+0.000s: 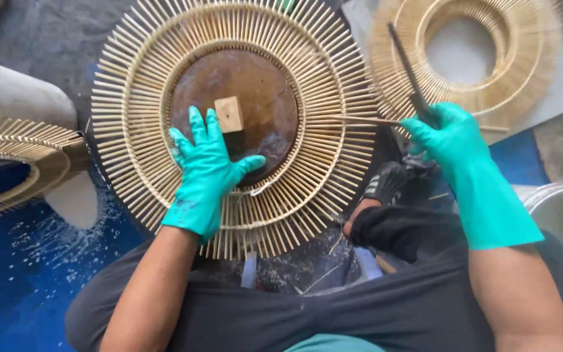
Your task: Assembling and finishing a circular bamboo furniture piece or decorative frame using slats and a metal tool.
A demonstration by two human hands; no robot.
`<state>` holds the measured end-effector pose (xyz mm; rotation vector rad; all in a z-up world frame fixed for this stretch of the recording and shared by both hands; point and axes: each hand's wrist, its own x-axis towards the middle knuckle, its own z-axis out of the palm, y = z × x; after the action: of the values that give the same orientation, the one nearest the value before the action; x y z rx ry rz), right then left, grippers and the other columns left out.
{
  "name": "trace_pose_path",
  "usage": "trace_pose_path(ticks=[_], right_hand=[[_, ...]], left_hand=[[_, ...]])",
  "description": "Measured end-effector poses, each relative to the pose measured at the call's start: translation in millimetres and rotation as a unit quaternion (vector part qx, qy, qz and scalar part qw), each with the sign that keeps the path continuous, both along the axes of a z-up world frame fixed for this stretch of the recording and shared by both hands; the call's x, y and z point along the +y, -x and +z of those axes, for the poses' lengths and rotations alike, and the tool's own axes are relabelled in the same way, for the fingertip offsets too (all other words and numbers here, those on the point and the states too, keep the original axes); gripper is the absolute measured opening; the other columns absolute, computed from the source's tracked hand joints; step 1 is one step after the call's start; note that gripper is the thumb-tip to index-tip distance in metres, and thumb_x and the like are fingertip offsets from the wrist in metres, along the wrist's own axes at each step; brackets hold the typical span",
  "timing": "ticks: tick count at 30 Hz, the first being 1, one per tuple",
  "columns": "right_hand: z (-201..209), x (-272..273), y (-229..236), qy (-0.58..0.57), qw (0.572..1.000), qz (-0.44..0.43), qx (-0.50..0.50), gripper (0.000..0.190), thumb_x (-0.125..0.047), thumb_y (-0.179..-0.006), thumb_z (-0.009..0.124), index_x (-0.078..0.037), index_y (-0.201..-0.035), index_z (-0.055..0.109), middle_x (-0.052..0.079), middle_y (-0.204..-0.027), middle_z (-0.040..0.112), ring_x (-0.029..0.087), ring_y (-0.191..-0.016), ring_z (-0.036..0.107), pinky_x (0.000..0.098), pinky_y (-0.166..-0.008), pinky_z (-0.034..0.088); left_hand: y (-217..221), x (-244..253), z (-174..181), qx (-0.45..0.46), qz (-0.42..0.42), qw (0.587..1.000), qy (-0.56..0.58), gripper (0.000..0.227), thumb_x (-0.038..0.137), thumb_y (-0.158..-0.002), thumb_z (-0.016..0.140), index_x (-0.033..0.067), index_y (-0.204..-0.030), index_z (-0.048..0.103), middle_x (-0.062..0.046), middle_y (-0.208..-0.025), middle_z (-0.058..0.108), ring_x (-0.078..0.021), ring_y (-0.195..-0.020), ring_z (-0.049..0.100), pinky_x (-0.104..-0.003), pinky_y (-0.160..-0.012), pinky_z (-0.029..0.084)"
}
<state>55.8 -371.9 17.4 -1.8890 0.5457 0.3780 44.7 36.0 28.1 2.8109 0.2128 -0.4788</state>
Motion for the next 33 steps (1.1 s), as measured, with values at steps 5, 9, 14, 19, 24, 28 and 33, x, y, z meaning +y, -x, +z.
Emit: trace_pose_path(ticks=[5,9,14,19,24,28,33], right_hand=[[4.2,37.5,-6.2,-0.011,0.999,0.018,0.032,0.038,-0.027,-0.089,0.08,-0.005,-0.117,0.067,0.004,-0.086,0.07,0.011,-0.062,0.062,0.0265,-0.051,0.049],[13.8,44.2,-3.6,0.029,0.998,0.057,0.015,0.037,-0.027,-0.091,0.078,-0.005,-0.118,0.068,0.002,-0.092,0.072,0.01,-0.065,0.062,0.0255,-0.054,0.05],[21.7,42.9,0.2,0.036,0.997,0.048,0.05,0.037,-0.028,-0.091,0.079,-0.004,-0.116,0.068,0.004,-0.089,0.071,0.011,-0.061,0.062,0.0267,-0.05,0.048],[29.5,31.6,10.4,-0.015,1.0,0.001,0.003,0.037,-0.036,-0.098,0.072,-0.004,-0.117,0.067,0.003,-0.085,0.069,0.011,-0.06,0.062,0.0257,-0.049,0.048],[58.9,31.3,62.9,-0.181,0.933,-0.203,-0.236,0.043,-0.042,-0.113,0.054,-0.006,-0.134,0.065,0.008,-0.089,0.068,0.016,-0.067,0.065,0.0275,-0.059,0.054],[127.6,68.7,111.9,-0.316,0.883,-0.289,-0.192,0.036,-0.034,-0.108,0.055,-0.008,-0.132,0.059,0.009,-0.095,0.071,0.021,-0.083,0.074,0.0354,-0.074,0.064],[141.3,99.9,162.6,-0.186,0.972,-0.144,0.025,0.058,-0.029,-0.091,0.069,-0.013,-0.146,0.062,0.006,-0.079,0.065,0.011,-0.053,0.053,0.0253,-0.049,0.044]], left_hand=[[-8.6,6.3,0.4,0.01,-0.014,1.0,-0.023,0.144,0.074,-0.056,0.086,0.0103,-0.163,0.014,-0.02,-0.169,0.004,-0.0639,-0.146,0.002,-0.078,-0.112,0.012],[-9.9,8.3,4.2,0.014,-0.028,0.999,-0.024,0.145,0.074,-0.055,0.087,0.0103,-0.163,0.015,-0.02,-0.169,0.004,-0.0632,-0.146,0.002,-0.078,-0.112,0.013],[-9.4,12.7,-2.5,-0.009,-0.043,0.998,-0.034,0.143,0.075,-0.055,0.087,0.0095,-0.162,0.017,-0.02,-0.168,0.007,-0.0617,-0.147,0.004,-0.077,-0.114,0.012],[2.6,1.7,4.6,-0.023,-0.033,0.999,-0.029,0.138,0.075,-0.062,0.083,0.0053,-0.161,0.018,-0.023,-0.167,0.008,-0.0632,-0.147,0.007,-0.077,-0.114,0.014],[0.4,-14.6,17.1,0.026,0.011,1.0,-0.006,0.134,0.074,-0.073,0.077,-0.0011,-0.161,0.009,-0.026,-0.168,0.003,-0.0687,-0.144,0.006,-0.079,-0.11,0.018],[0.4,-14.1,12.9,0.04,0.016,0.999,-0.01,0.134,0.074,-0.074,0.076,-0.0002,-0.16,0.006,-0.024,-0.169,0.0,-0.0681,-0.144,0.003,-0.079,-0.111,0.016],[1.8,-13.6,12.7,0.036,0.027,0.999,-0.01,0.134,0.074,-0.073,0.076,0.0022,-0.161,0.006,-0.021,-0.169,-0.001,-0.0653,-0.145,0.003,-0.077,-0.113,0.014]])
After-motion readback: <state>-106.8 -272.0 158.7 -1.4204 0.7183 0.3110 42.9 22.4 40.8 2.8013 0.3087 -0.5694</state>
